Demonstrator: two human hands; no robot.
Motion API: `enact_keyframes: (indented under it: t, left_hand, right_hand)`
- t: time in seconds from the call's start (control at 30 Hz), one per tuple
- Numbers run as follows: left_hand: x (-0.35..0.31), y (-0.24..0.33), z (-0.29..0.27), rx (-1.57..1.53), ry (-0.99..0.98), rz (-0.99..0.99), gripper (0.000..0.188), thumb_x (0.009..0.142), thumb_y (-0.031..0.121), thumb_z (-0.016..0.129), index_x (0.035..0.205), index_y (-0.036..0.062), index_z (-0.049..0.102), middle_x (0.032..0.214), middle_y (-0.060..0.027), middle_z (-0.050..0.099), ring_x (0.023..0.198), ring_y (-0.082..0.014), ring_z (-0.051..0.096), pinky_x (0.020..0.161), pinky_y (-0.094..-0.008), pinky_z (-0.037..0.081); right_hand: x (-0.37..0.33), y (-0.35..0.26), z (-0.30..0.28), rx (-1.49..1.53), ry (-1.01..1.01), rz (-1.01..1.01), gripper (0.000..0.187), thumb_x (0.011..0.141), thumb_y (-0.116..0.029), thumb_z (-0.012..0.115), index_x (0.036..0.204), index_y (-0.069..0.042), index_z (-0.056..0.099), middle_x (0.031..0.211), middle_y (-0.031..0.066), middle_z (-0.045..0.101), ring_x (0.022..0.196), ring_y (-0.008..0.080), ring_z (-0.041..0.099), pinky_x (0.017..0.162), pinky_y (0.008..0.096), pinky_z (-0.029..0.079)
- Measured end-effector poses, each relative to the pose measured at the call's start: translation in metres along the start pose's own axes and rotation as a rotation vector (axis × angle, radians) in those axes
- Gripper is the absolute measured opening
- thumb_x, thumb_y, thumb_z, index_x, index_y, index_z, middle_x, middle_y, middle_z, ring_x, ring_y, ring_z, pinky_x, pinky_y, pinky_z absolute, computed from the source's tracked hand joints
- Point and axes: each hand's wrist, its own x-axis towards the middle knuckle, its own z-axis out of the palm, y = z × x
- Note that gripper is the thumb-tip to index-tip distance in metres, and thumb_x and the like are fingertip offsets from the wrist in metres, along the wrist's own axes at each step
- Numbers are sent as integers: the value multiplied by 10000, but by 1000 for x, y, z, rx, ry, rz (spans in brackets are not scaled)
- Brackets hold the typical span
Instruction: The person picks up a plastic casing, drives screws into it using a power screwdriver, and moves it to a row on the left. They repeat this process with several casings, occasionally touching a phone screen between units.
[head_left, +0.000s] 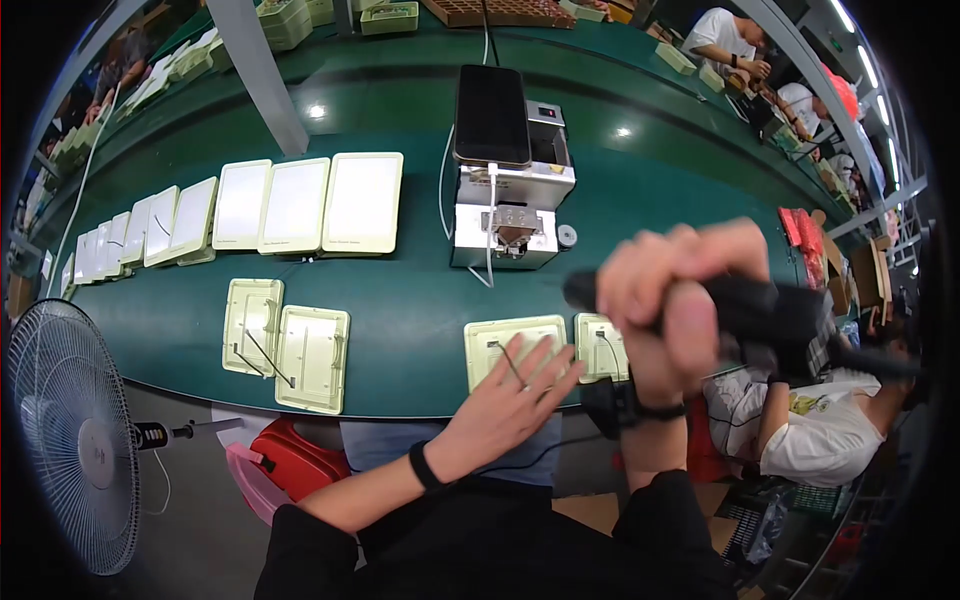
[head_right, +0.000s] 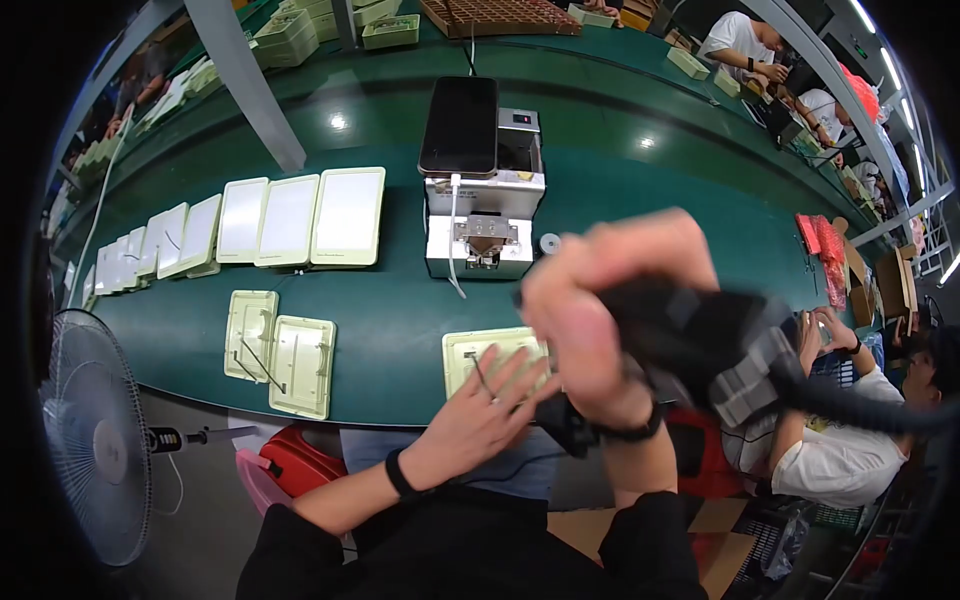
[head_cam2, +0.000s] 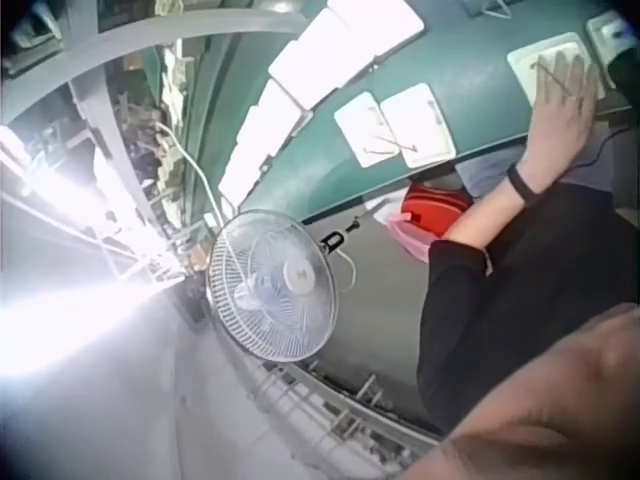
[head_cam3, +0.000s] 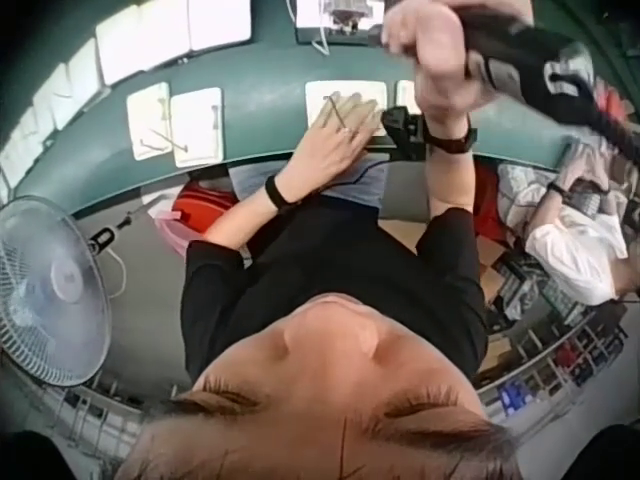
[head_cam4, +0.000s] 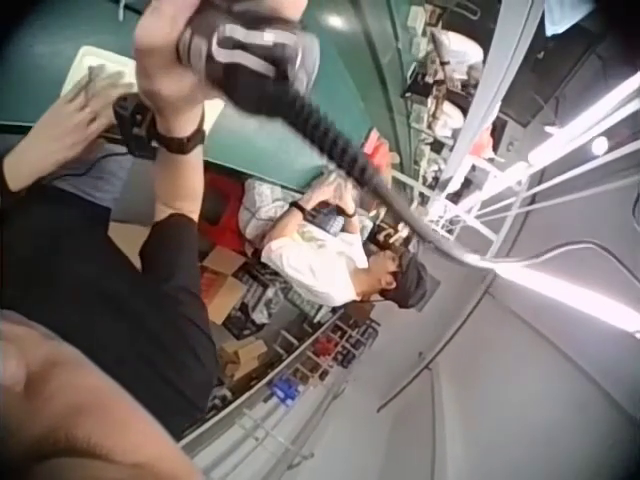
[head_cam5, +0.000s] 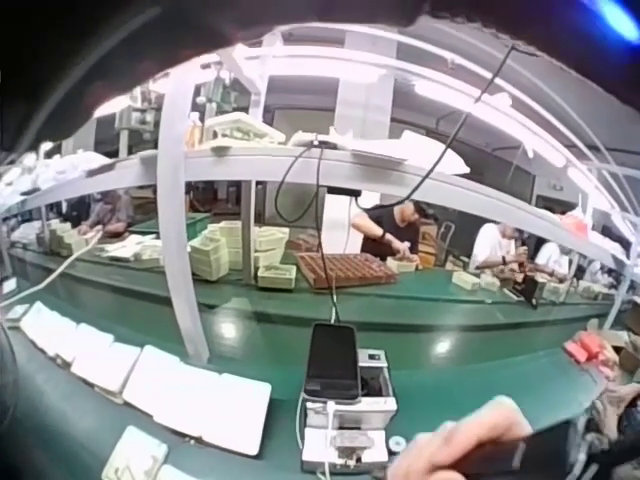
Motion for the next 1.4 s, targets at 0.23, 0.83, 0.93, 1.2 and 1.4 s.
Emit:
enact_keyframes:
  t: [0.23, 0.83, 0.93, 1.2, 1.4]
  left_hand:
    - [-44, -24, -5, 215, 6, -25, 539, 928, 241, 685, 1446, 120, 597, 1487, -88, 563, 1422, -294, 514, 1181, -494, 414]
    - [-45, -26, 9, 158, 122, -61, 507, 958, 253, 563, 1412, 31, 604, 1441, -106, 609, 1339, -271, 588, 1163, -457, 439]
    - [-46, -27, 9, 155, 120, -62, 521, 956, 261, 565, 1420, 27, 598, 1442, -107, 609, 1347, -270, 580, 1172, -461, 429]
    - [-48, -27, 7, 144, 127, -63, 507, 952, 241, 569, 1412, 30, 601, 1435, -106, 614, 1356, -270, 573, 1181, -463, 421]
    - [-44, -26, 8, 141, 216, -96, 370, 937, 198, 613, 1275, 84, 712, 1389, -78, 648, 1343, -263, 592, 1142, -452, 463]
  right_hand:
    - [30, 59, 28, -199, 74, 58, 181, 1000, -109, 622, 1071, -40, 470, 673, 61, 483, 514, 152, 453, 507, 332, 454]
    - [-45, 62, 45, -62, -45, 299, 257, 1000, -173, 661, 1056, -64, 435, 641, 64, 497, 502, 146, 440, 471, 328, 424]
    - [-45, 65, 44, -52, -37, 296, 243, 997, -159, 647, 1036, -64, 427, 633, 65, 490, 498, 148, 438, 470, 330, 424]
    - [-50, 67, 50, -87, -5, 285, 210, 1000, -150, 626, 1024, -67, 435, 637, 65, 492, 488, 146, 424, 460, 324, 411]
    - [-10, 45, 40, 20, 51, 54, 179, 1001, -153, 624, 1036, -58, 476, 649, 54, 497, 485, 144, 431, 466, 334, 420]
